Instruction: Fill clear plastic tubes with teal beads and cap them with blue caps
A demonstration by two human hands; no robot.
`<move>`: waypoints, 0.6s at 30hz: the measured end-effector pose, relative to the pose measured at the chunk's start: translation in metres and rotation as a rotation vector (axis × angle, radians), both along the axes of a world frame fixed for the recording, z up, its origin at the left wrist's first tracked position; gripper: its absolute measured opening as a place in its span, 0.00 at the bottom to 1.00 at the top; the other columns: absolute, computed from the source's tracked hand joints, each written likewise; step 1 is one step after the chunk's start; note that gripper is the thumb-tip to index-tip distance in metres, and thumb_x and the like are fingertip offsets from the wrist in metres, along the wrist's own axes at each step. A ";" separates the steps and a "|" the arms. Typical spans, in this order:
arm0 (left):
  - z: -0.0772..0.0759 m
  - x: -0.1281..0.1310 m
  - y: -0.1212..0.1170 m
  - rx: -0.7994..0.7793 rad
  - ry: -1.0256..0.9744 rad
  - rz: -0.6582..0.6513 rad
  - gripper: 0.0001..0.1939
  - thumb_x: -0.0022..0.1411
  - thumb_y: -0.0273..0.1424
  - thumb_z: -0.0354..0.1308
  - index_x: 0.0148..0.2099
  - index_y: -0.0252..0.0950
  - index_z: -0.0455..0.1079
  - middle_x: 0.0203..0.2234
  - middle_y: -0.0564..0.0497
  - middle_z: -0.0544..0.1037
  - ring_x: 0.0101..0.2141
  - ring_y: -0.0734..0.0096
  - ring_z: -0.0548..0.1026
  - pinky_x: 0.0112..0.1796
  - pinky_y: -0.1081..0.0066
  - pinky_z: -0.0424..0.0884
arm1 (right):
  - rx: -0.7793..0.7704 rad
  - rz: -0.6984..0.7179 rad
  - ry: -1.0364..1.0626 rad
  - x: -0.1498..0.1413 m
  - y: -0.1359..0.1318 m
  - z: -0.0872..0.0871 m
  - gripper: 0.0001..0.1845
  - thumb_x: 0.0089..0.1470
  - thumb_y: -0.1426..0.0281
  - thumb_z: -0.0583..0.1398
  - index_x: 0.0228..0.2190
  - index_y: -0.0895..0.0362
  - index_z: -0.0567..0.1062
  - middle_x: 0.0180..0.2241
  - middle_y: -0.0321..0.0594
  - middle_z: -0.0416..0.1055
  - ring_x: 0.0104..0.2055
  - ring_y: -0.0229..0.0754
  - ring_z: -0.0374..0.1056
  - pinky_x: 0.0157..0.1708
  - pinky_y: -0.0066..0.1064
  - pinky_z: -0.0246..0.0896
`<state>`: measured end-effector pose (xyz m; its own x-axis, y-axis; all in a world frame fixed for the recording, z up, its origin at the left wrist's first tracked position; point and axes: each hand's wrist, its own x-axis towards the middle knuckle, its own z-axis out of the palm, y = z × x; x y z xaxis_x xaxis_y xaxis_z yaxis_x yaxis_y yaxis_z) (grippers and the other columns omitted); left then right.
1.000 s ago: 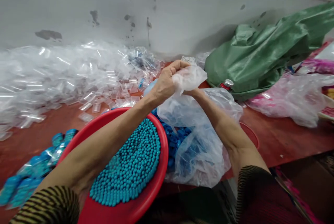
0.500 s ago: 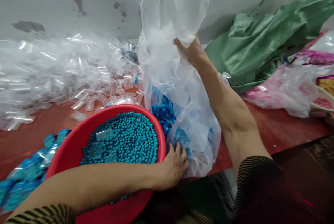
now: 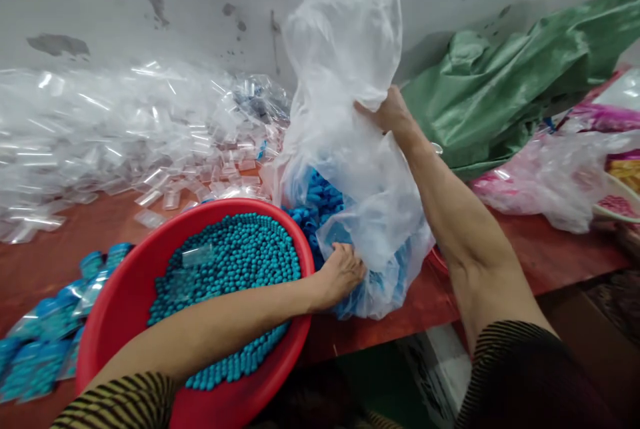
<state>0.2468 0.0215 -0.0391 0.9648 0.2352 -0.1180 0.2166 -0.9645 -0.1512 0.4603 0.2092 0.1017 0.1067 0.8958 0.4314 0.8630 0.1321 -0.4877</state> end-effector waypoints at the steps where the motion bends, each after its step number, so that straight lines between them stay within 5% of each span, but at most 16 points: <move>1: 0.004 0.002 -0.003 -0.012 -0.017 -0.021 0.19 0.62 0.19 0.38 0.45 0.30 0.69 0.37 0.37 0.73 0.39 0.53 0.72 0.35 0.55 0.66 | -0.060 -0.050 -0.056 -0.004 -0.007 0.000 0.23 0.48 0.65 0.63 0.45 0.63 0.71 0.45 0.50 0.71 0.51 0.54 0.66 0.51 0.47 0.61; 3: 0.010 0.006 -0.007 -0.053 -0.063 -0.051 0.18 0.62 0.20 0.38 0.44 0.31 0.68 0.36 0.39 0.72 0.37 0.55 0.72 0.30 0.59 0.66 | -0.141 -0.139 -0.173 -0.016 -0.030 0.005 0.31 0.47 0.65 0.64 0.51 0.66 0.66 0.50 0.55 0.67 0.54 0.57 0.62 0.52 0.50 0.59; 6: 0.009 0.011 -0.009 -0.122 -0.082 -0.049 0.16 0.62 0.21 0.40 0.42 0.30 0.69 0.36 0.38 0.72 0.37 0.55 0.72 0.30 0.60 0.66 | -0.039 -0.196 -0.301 -0.052 -0.086 0.028 0.42 0.50 0.62 0.62 0.58 0.70 0.54 0.55 0.62 0.59 0.59 0.64 0.54 0.53 0.59 0.52; 8: 0.001 0.011 -0.008 -0.215 -0.065 -0.043 0.14 0.61 0.22 0.42 0.40 0.30 0.69 0.34 0.39 0.73 0.35 0.58 0.72 0.31 0.61 0.66 | 0.168 -0.196 -0.335 -0.083 -0.128 0.041 0.34 0.56 0.61 0.55 0.59 0.64 0.55 0.58 0.56 0.56 0.61 0.59 0.51 0.57 0.56 0.49; 10: -0.008 0.007 -0.010 -0.320 -0.085 -0.053 0.12 0.61 0.23 0.44 0.39 0.31 0.70 0.33 0.41 0.73 0.33 0.61 0.72 0.31 0.63 0.66 | 0.180 0.022 -0.199 -0.112 -0.159 0.036 0.18 0.61 0.61 0.47 0.48 0.50 0.69 0.48 0.42 0.68 0.53 0.48 0.63 0.52 0.47 0.59; 12: -0.014 0.003 -0.015 -0.384 -0.114 -0.070 0.12 0.62 0.25 0.45 0.39 0.32 0.71 0.33 0.42 0.73 0.33 0.62 0.72 0.31 0.63 0.65 | -0.123 0.429 -0.105 -0.128 -0.172 0.008 0.17 0.61 0.61 0.48 0.36 0.51 0.74 0.35 0.39 0.74 0.40 0.42 0.70 0.43 0.37 0.66; 14: -0.014 -0.002 -0.023 -0.408 -0.089 -0.083 0.12 0.62 0.25 0.46 0.40 0.33 0.71 0.35 0.42 0.74 0.34 0.60 0.72 0.32 0.62 0.66 | -0.453 0.598 -0.117 -0.125 -0.167 -0.038 0.13 0.59 0.66 0.51 0.37 0.54 0.74 0.35 0.39 0.75 0.38 0.41 0.71 0.41 0.33 0.65; 18: 0.004 -0.007 -0.038 -0.435 -0.068 -0.123 0.12 0.62 0.27 0.47 0.43 0.37 0.71 0.40 0.41 0.73 0.40 0.55 0.71 0.35 0.58 0.66 | -0.559 0.151 -0.331 -0.074 -0.146 -0.121 0.14 0.55 0.72 0.54 0.43 0.57 0.72 0.45 0.49 0.72 0.48 0.48 0.67 0.47 0.37 0.60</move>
<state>0.2398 -0.0161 -0.0354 0.9913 0.0612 -0.1163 0.0922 -0.9543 0.2843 0.3858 0.0636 -0.0189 -0.0958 0.9889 -0.1136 0.9708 0.0676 -0.2304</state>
